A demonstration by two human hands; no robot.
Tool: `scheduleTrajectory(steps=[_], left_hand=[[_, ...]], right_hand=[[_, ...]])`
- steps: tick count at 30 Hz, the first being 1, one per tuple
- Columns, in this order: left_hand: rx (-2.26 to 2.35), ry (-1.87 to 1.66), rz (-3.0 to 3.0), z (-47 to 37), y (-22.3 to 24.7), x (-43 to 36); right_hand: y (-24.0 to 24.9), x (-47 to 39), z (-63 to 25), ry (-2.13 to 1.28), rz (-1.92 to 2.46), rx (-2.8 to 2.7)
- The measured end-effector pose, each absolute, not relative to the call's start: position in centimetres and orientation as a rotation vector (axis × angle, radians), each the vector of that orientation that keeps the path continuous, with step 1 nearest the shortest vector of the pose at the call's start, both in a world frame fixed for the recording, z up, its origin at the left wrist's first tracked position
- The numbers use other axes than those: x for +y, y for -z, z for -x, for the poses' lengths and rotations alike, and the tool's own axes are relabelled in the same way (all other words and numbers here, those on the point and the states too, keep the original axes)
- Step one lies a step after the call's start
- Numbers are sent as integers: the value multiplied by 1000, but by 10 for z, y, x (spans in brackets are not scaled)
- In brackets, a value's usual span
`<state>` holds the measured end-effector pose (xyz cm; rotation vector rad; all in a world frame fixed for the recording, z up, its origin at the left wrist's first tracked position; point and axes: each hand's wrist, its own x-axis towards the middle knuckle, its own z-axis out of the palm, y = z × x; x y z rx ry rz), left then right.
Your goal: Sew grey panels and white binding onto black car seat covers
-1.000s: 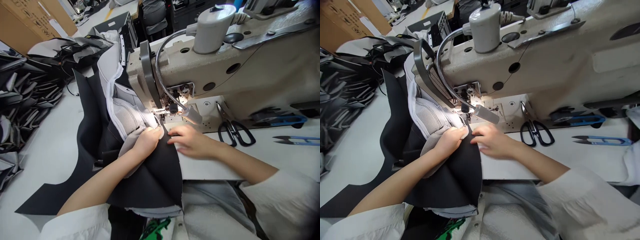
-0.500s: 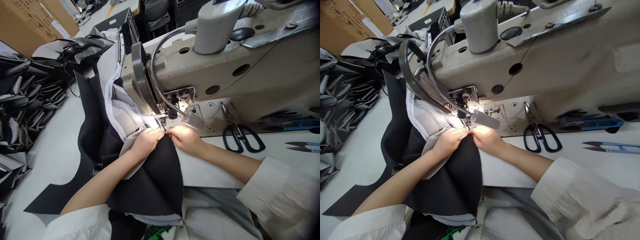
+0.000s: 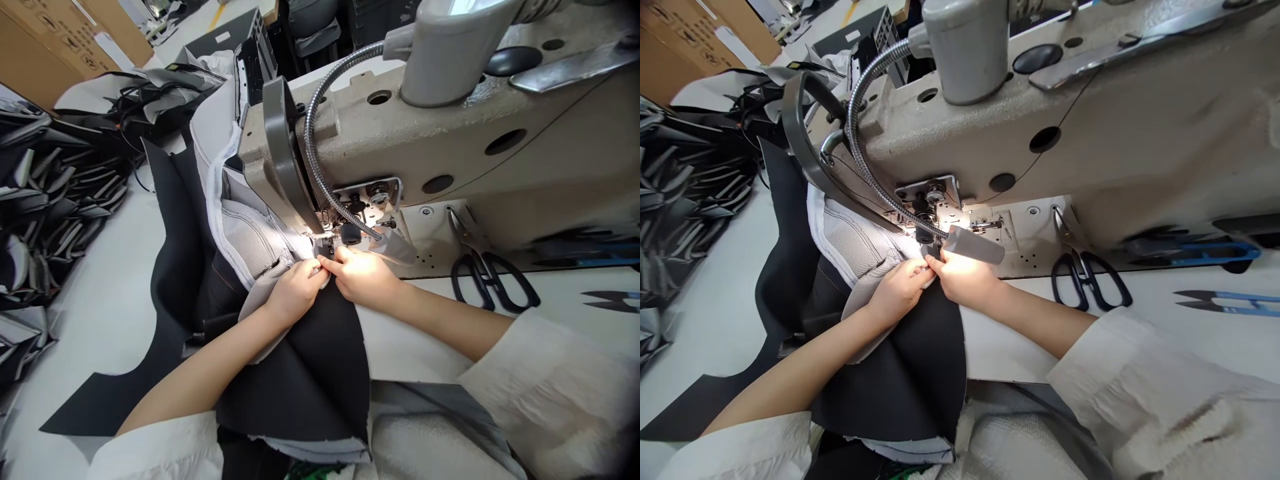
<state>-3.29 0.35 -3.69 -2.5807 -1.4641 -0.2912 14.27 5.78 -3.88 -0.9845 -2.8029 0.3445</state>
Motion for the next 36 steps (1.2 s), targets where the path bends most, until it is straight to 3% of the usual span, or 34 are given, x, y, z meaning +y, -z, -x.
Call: scheduleTrajectory(steps=[12, 19, 24, 30, 36], left_hand=[[-1449, 133, 2553, 31, 34, 2], [-1540, 171, 2664, 39, 32, 6], [-1561, 152, 2690, 39, 28, 7], [-1549, 1, 2648, 38, 25, 8], [-1429, -31, 2643, 35, 31, 24]], right_hand=[[42, 54, -145, -246, 939, -2774], [29, 56, -197, -457, 332, -2790], [26, 55, -187, -320, 326, -2764], [47, 45, -165, -140, -37, -2632], [56, 32, -148, 18, 186, -2652]])
